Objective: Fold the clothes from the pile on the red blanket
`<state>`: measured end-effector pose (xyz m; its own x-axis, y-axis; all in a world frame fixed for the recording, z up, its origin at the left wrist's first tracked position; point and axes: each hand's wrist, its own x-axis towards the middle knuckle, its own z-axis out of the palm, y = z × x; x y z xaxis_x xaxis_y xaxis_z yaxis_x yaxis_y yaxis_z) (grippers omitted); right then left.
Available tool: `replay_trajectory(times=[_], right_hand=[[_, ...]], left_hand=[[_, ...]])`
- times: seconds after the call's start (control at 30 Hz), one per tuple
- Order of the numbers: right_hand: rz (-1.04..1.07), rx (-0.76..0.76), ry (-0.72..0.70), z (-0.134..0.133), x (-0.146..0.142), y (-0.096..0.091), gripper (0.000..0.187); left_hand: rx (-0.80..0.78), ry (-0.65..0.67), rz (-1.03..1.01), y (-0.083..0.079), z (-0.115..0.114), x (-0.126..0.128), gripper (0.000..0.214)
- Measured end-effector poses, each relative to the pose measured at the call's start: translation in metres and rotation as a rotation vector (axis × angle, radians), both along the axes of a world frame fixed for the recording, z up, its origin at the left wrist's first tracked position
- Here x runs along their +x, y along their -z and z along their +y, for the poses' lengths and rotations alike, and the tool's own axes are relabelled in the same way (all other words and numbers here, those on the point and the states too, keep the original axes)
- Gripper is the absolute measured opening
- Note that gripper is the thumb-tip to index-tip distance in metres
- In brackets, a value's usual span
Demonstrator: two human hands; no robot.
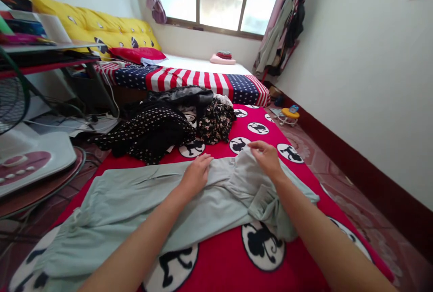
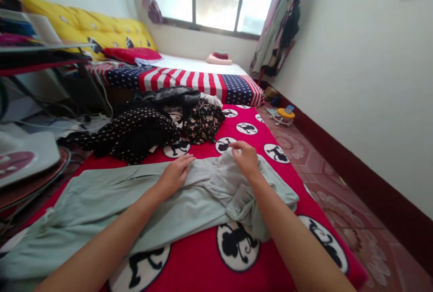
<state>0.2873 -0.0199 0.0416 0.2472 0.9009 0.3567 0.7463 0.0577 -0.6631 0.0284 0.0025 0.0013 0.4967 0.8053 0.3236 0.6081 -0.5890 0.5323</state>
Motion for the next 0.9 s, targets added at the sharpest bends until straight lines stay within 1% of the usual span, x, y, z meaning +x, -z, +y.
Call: replay_trajectory(times=[0.03, 0.07, 0.1, 0.17, 0.23, 0.3, 0.33, 0.4, 0.47, 0.5, 0.6, 0.7, 0.8, 0.83, 0.9], right_hand=[[-0.057, -0.007, 0.113, 0.004, 0.019, -0.001, 0.026], [-0.091, -0.031, 0.173, 0.006, 0.037, 0.0, 0.026], [-0.111, -0.07, 0.198, 0.007, 0.052, 0.002, 0.024], [-0.114, -0.145, 0.156, 0.005, 0.072, 0.007, 0.023], [-0.117, -0.194, 0.09, 0.001, 0.081, 0.013, 0.03], [-0.104, -0.179, 0.03, -0.003, 0.084, 0.019, 0.033], [-0.08, -0.138, 0.003, -0.005, 0.084, 0.021, 0.029], [-0.004, -0.009, -0.042, -0.007, 0.086, 0.025, 0.021], [0.06, 0.103, -0.037, -0.008, 0.091, 0.029, 0.02], [0.07, 0.129, -0.01, -0.008, 0.094, 0.031, 0.02], [0.013, 0.098, 0.087, -0.009, 0.103, 0.038, 0.021], [-0.143, 0.073, 0.144, -0.011, 0.1, 0.037, 0.02], [-0.253, 0.13, 0.196, -0.012, 0.083, 0.025, 0.019], [-0.253, 0.114, 0.193, -0.011, 0.075, 0.021, 0.02], [-0.229, -0.004, 0.163, -0.006, 0.061, 0.015, 0.025]], left_hand=[[-0.006, 0.013, -0.016, 0.003, 0.003, 0.009, 0.047], [-0.009, 0.028, -0.026, 0.005, 0.006, 0.017, 0.049], [-0.011, 0.041, -0.03, 0.007, 0.009, 0.025, 0.05], [-0.014, 0.054, -0.03, 0.01, 0.012, 0.037, 0.049], [-0.022, 0.06, -0.024, 0.015, 0.012, 0.046, 0.044], [-0.021, 0.073, -0.001, 0.021, 0.009, 0.051, 0.041], [-0.013, 0.081, 0.023, 0.023, 0.008, 0.052, 0.042], [0.014, 0.091, 0.09, 0.025, 0.004, 0.052, 0.046], [0.044, 0.089, 0.169, 0.025, 0.002, 0.052, 0.05], [0.055, 0.087, 0.201, 0.024, 0.001, 0.052, 0.051], [0.084, 0.079, 0.271, 0.023, 0.0, 0.052, 0.053], [0.111, 0.08, 0.295, 0.023, -0.001, 0.054, 0.054], [0.144, 0.117, 0.292, 0.024, -0.001, 0.054, 0.052], [0.154, 0.133, 0.289, 0.025, -0.002, 0.055, 0.051], [0.165, 0.159, 0.285, 0.025, -0.002, 0.055, 0.049]])
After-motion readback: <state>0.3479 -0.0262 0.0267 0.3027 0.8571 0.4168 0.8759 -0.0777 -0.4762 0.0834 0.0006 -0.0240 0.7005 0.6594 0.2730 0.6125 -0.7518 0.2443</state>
